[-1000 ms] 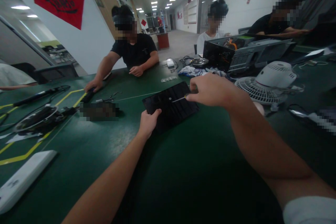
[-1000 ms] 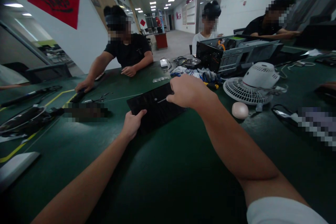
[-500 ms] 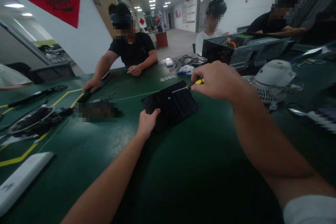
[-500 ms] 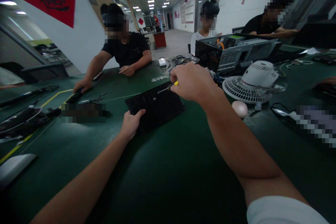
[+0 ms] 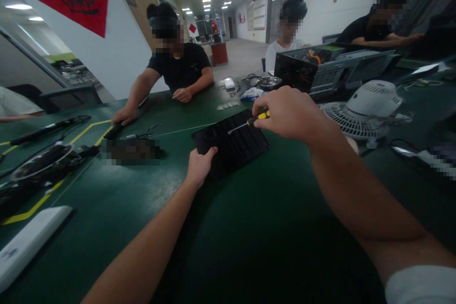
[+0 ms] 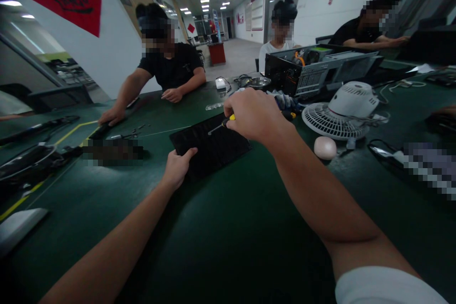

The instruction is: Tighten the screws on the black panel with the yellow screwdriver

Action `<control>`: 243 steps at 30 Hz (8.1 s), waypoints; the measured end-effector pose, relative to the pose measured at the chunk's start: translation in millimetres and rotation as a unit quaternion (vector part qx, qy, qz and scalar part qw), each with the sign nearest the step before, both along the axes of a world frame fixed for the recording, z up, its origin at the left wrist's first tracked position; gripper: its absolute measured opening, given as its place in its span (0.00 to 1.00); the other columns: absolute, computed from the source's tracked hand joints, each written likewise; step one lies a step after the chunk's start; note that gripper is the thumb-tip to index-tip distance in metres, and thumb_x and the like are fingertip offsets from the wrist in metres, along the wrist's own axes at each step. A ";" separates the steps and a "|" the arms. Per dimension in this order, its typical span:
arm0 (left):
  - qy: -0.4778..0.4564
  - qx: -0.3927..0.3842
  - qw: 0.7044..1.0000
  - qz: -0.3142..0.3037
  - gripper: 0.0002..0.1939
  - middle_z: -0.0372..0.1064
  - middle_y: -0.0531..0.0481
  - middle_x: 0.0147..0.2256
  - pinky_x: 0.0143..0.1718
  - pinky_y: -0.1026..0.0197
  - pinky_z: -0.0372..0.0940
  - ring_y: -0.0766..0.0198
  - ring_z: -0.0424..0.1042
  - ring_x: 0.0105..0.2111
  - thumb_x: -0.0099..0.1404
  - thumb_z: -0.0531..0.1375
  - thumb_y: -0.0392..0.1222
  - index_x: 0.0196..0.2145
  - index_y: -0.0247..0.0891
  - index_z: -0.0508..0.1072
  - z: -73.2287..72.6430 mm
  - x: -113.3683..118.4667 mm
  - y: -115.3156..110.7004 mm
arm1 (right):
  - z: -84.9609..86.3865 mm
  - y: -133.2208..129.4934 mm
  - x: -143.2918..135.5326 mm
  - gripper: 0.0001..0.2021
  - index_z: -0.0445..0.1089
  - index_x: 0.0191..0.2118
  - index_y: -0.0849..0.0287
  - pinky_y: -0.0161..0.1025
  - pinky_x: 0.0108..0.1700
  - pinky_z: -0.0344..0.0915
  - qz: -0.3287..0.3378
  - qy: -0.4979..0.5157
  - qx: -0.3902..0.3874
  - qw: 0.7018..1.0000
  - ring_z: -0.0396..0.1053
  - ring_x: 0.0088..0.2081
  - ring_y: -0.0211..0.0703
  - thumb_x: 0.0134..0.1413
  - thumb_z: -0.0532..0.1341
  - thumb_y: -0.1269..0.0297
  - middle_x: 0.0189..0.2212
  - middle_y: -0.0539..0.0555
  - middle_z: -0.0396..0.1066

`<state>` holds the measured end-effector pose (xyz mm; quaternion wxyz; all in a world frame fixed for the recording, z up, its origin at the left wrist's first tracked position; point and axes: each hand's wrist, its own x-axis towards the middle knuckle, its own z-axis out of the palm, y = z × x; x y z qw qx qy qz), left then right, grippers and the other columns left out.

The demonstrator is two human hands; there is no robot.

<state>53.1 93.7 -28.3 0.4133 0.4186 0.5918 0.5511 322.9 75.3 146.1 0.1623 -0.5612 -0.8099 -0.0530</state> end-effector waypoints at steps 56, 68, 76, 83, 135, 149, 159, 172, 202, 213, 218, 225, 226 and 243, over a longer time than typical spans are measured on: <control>0.015 0.006 1.000 0.000 0.22 0.81 0.43 0.35 0.43 0.50 0.76 0.50 0.81 0.36 0.49 0.76 0.51 0.38 0.35 0.80 2.0 0.1 -0.6 | 3.8 -0.9 4.4 0.12 0.85 0.43 0.53 0.49 0.45 0.68 -0.020 0.014 -0.009 1.000 0.78 0.45 0.57 0.63 0.66 0.55 0.41 0.59 0.84; 0.011 0.004 1.000 -0.002 0.21 0.83 0.41 0.39 0.47 0.48 0.76 0.48 0.82 0.39 0.51 0.76 0.49 0.40 0.35 0.81 1.4 -1.1 -1.0 | 0.1 1.7 -2.6 0.12 0.86 0.45 0.51 0.51 0.46 0.69 -0.022 0.006 -0.020 1.000 0.79 0.47 0.59 0.64 0.66 0.54 0.45 0.59 0.84; 0.003 0.015 1.000 -0.007 0.22 0.82 0.42 0.37 0.48 0.49 0.76 0.49 0.82 0.39 0.50 0.76 0.49 0.40 0.35 0.81 -2.8 -2.2 1.5 | -1.5 1.2 -7.3 0.12 0.85 0.46 0.52 0.52 0.47 0.70 -0.022 0.002 -0.011 1.000 0.79 0.49 0.61 0.65 0.66 0.55 0.46 0.60 0.84; 0.015 0.017 1.000 -0.007 0.21 0.82 0.42 0.36 0.45 0.49 0.76 0.50 0.81 0.36 0.51 0.76 0.50 0.38 0.35 0.81 -6.7 -5.2 5.5 | -2.1 -0.8 -8.2 0.12 0.85 0.45 0.51 0.50 0.47 0.71 -0.023 -0.006 -0.031 0.999 0.79 0.50 0.59 0.67 0.65 0.55 0.47 0.59 0.85; -0.004 0.004 1.000 -0.001 0.23 0.83 0.41 0.39 0.46 0.48 0.77 0.49 0.82 0.38 0.50 0.77 0.49 0.40 0.35 0.81 -2.7 -1.7 1.2 | -10.7 18.2 11.9 0.13 0.87 0.45 0.52 0.51 0.45 0.71 -0.002 0.036 -0.049 0.998 0.79 0.47 0.62 0.56 0.69 0.56 0.44 0.60 0.83; -0.004 0.003 1.000 0.001 0.23 0.83 0.41 0.40 0.47 0.47 0.77 0.48 0.82 0.40 0.50 0.76 0.49 0.41 0.35 0.81 -0.8 -0.4 0.3 | -12.1 19.2 11.4 0.14 0.86 0.44 0.53 0.48 0.43 0.69 0.004 0.020 -0.054 0.998 0.79 0.45 0.57 0.57 0.68 0.55 0.42 0.59 0.84; 0.011 0.018 1.000 -0.006 0.23 0.83 0.41 0.39 0.47 0.47 0.76 0.48 0.82 0.39 0.51 0.76 0.51 0.40 0.34 0.82 -7.6 -4.9 4.8 | -10.5 18.0 7.8 0.20 0.87 0.47 0.56 0.52 0.47 0.71 -0.019 -0.015 -0.086 0.996 0.79 0.49 0.63 0.64 0.63 0.49 0.45 0.64 0.84; 0.012 0.014 1.000 -0.004 0.22 0.83 0.40 0.40 0.48 0.47 0.75 0.48 0.82 0.40 0.50 0.76 0.51 0.39 0.35 0.83 -5.5 -2.7 2.2 | -8.1 20.4 16.0 0.26 0.85 0.50 0.62 0.54 0.49 0.70 -0.009 -0.069 -0.130 0.989 0.79 0.50 0.65 0.70 0.55 0.49 0.47 0.69 0.83; 0.017 0.005 1.000 0.000 0.21 0.81 0.43 0.37 0.45 0.50 0.75 0.50 0.80 0.37 0.51 0.75 0.50 0.39 0.36 0.80 -1.7 -1.4 0.5 | -5.0 5.3 1.3 0.15 0.88 0.48 0.46 0.53 0.49 0.69 0.015 0.029 -0.001 0.999 0.79 0.50 0.62 0.55 0.69 0.63 0.46 0.56 0.85; 0.006 0.006 1.000 -0.011 0.22 0.82 0.42 0.39 0.47 0.48 0.75 0.49 0.81 0.39 0.51 0.76 0.50 0.40 0.36 0.81 0.2 -2.1 -0.8 | -5.1 7.0 1.1 0.15 0.88 0.47 0.48 0.53 0.49 0.70 0.017 0.021 -0.007 1.000 0.79 0.49 0.62 0.56 0.68 0.65 0.46 0.57 0.86; 0.009 0.006 1.000 -0.004 0.21 0.81 0.42 0.38 0.46 0.49 0.75 0.50 0.81 0.38 0.51 0.76 0.49 0.39 0.36 0.81 -0.4 -1.4 0.4 | -5.2 6.3 0.5 0.15 0.88 0.48 0.47 0.53 0.49 0.71 0.015 0.018 -0.010 1.000 0.80 0.50 0.62 0.56 0.68 0.63 0.47 0.57 0.85; 0.011 0.006 1.000 -0.001 0.22 0.81 0.43 0.36 0.45 0.49 0.76 0.50 0.81 0.37 0.50 0.76 0.51 0.39 0.36 0.81 -3.4 -3.1 1.5 | -7.0 5.6 -0.3 0.14 0.88 0.47 0.49 0.52 0.47 0.71 0.019 0.018 0.000 1.000 0.79 0.48 0.61 0.56 0.68 0.61 0.44 0.58 0.85; 0.009 0.004 1.000 -0.003 0.22 0.81 0.43 0.37 0.46 0.48 0.76 0.49 0.81 0.37 0.50 0.76 0.51 0.39 0.36 0.81 -3.2 -3.3 1.2 | -7.1 5.5 -0.5 0.14 0.88 0.46 0.49 0.51 0.47 0.71 0.020 0.014 0.000 1.000 0.79 0.47 0.60 0.56 0.68 0.61 0.44 0.58 0.85; 0.014 0.005 1.000 0.000 0.22 0.82 0.42 0.37 0.45 0.48 0.75 0.50 0.81 0.37 0.49 0.77 0.52 0.38 0.35 0.81 -1.0 -2.5 -1.2 | -6.3 8.8 10.3 0.15 0.85 0.47 0.56 0.49 0.45 0.70 0.041 -0.001 -0.069 0.997 0.79 0.46 0.59 0.59 0.68 0.55 0.43 0.61 0.84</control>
